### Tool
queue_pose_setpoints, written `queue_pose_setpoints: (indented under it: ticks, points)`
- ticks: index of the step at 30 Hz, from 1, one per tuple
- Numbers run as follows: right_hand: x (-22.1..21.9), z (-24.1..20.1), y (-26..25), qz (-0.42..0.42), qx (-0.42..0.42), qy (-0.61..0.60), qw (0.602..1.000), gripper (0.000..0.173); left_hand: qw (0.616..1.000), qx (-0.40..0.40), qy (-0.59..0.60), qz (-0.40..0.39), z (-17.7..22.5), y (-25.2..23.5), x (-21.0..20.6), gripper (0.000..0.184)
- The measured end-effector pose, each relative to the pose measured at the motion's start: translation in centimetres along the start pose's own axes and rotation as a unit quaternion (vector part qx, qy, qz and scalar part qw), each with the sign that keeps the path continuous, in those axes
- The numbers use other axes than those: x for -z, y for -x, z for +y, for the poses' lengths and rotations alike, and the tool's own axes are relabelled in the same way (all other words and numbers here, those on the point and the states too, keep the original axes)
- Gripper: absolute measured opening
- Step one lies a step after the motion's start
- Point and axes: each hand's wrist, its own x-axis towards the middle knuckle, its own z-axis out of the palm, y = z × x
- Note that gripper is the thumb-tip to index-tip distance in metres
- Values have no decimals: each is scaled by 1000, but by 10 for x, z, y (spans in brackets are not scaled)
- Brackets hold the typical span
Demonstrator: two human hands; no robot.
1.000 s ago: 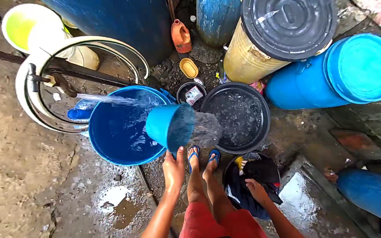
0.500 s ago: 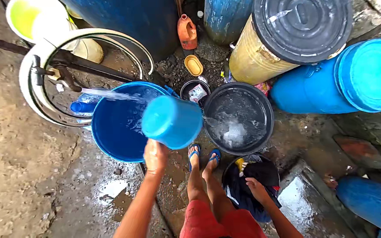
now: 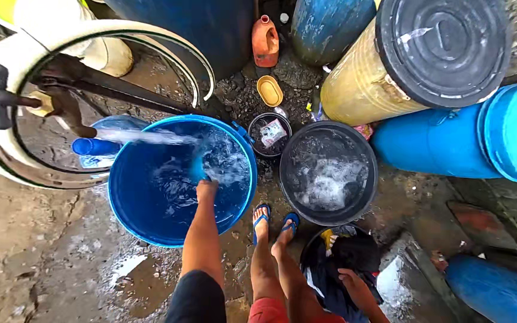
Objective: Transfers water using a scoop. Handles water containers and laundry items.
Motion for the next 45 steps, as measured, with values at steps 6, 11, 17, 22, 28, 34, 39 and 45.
queue_pose_setpoints:
  ticks: [6, 11, 17, 22, 28, 34, 39, 45]
  points:
    - [-4, -4, 3, -5, -15, -5, 1000, 35, 979, -44, 182, -80, -29, 7, 39, 40]
    - [-6, 3, -1, -2, -9, -6, 1000, 35, 959, -60, 261, -96, -49, 75, 76, 33]
    - [-9, 1, 0, -10, -15, -25, 1000, 35, 954, -86, 285, -41, -50, 169, 84, 27]
    - [-8, 10, 2, -15, -12, -27, 999, 35, 961, -129, 245, -20, -38, 233, 68, 23]
    - [0, 17, 4, -4, -4, -27, 1000, 36, 970, -223, 93, 30, -19, 275, 16, 37]
    - [5, 15, 0, 5, 5, -30, 1000, 35, 976, -215, 30, 6, 5, 304, -53, 45]
    - [6, 0, -4, -1, 20, -25, 999, 36, 916, -376, -34, 138, 0, 296, -87, 42]
    - [10, -6, -12, 4, 20, -16, 1000, 35, 903, -332, -55, 267, -29, 221, 14, 36]
